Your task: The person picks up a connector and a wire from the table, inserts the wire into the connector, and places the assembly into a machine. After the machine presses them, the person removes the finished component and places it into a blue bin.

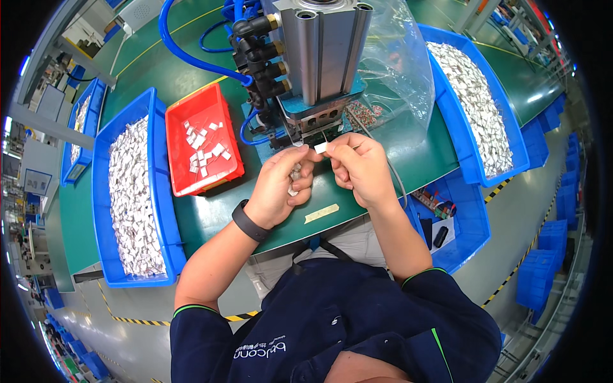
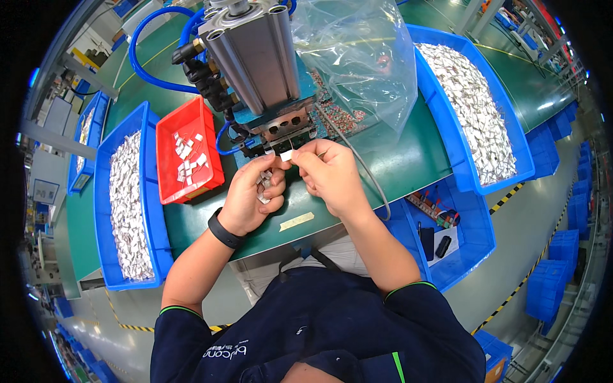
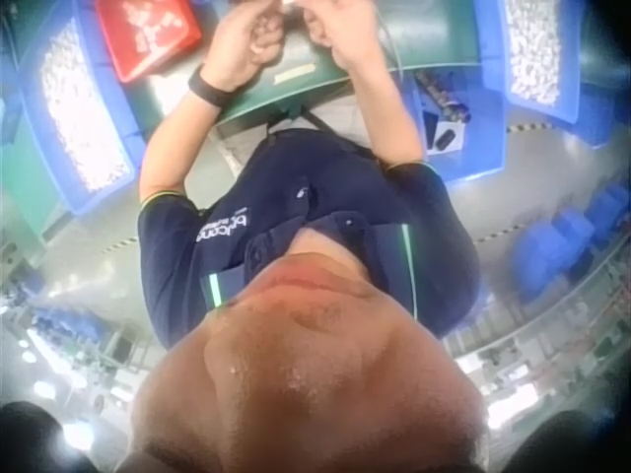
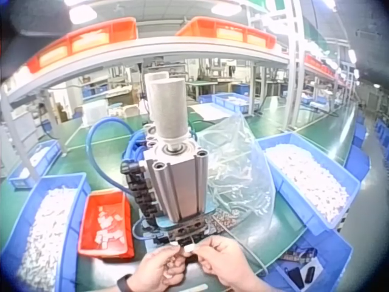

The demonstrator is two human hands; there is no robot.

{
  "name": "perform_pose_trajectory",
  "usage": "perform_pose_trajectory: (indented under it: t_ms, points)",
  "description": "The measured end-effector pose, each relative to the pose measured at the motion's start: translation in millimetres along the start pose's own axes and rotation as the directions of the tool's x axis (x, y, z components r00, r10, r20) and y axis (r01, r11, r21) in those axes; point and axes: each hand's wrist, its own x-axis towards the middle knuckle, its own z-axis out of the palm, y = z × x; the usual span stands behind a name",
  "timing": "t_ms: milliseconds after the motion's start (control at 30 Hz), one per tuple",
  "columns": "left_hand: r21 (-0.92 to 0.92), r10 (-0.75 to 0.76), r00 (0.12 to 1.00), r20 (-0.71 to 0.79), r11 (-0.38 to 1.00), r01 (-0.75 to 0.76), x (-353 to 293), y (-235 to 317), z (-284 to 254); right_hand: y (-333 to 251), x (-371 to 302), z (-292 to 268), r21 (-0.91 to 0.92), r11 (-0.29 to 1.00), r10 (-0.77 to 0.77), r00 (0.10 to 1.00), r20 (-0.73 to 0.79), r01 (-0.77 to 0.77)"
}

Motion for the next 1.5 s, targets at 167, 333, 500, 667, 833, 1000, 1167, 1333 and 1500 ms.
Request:
perform_pose_trajectory:
  t_ms: [167,333,500,667,833,1000,1167,1333,1500]
  points:
    - [-0.013,-0.010,1.000,-0.012,1.000,0.010,-0.3,1.1,0.8,-0.8,4.7,2.3,-0.009,1.000,0.012,1.000,-0.021,-0.012]
    - [-0.013,-0.010,1.000,-0.005,1.000,0.010,-0.2,0.9,0.1,-1.1,6.6,3.7,-0.015,1.000,0.022,0.999,-0.033,-0.023]
    - [-0.014,-0.009,1.000,0.007,1.000,0.009,0.4,0.4,-0.6,-0.6,7.5,2.6,-0.004,1.000,0.026,0.999,-0.027,-0.026]
    - [-0.009,-0.006,1.000,0.009,1.000,0.006,0.2,0.0,-0.7,-1.4,7.3,3.1,-0.002,1.000,0.027,0.999,-0.024,-0.027]
    - [0.003,0.009,1.000,-0.002,1.000,-0.009,0.4,-1.3,0.6,-0.4,7.5,2.4,-0.001,1.000,0.021,0.999,-0.024,-0.021]
    - [0.025,0.053,0.998,-0.014,0.998,-0.053,-0.3,-2.7,2.9,3.4,6.4,-1.5,-0.056,0.998,-0.011,1.000,-0.005,0.010]
    - [0.063,0.125,0.991,-0.042,0.990,-0.123,-0.3,-6.0,1.0,8.9,0.4,-4.4,-0.121,0.991,-0.051,0.999,0.017,0.053]
    - [0.084,0.131,0.991,-0.012,0.988,-0.129,0.1,-7.9,-3.1,10.5,-0.6,-7.1,-0.130,0.991,-0.039,0.998,0.041,0.044]
    - [0.101,0.130,0.991,0.009,0.986,-0.130,0.5,-9.2,-3.2,9.6,1.7,-3.3,-0.060,0.997,-0.034,0.995,0.093,0.040]
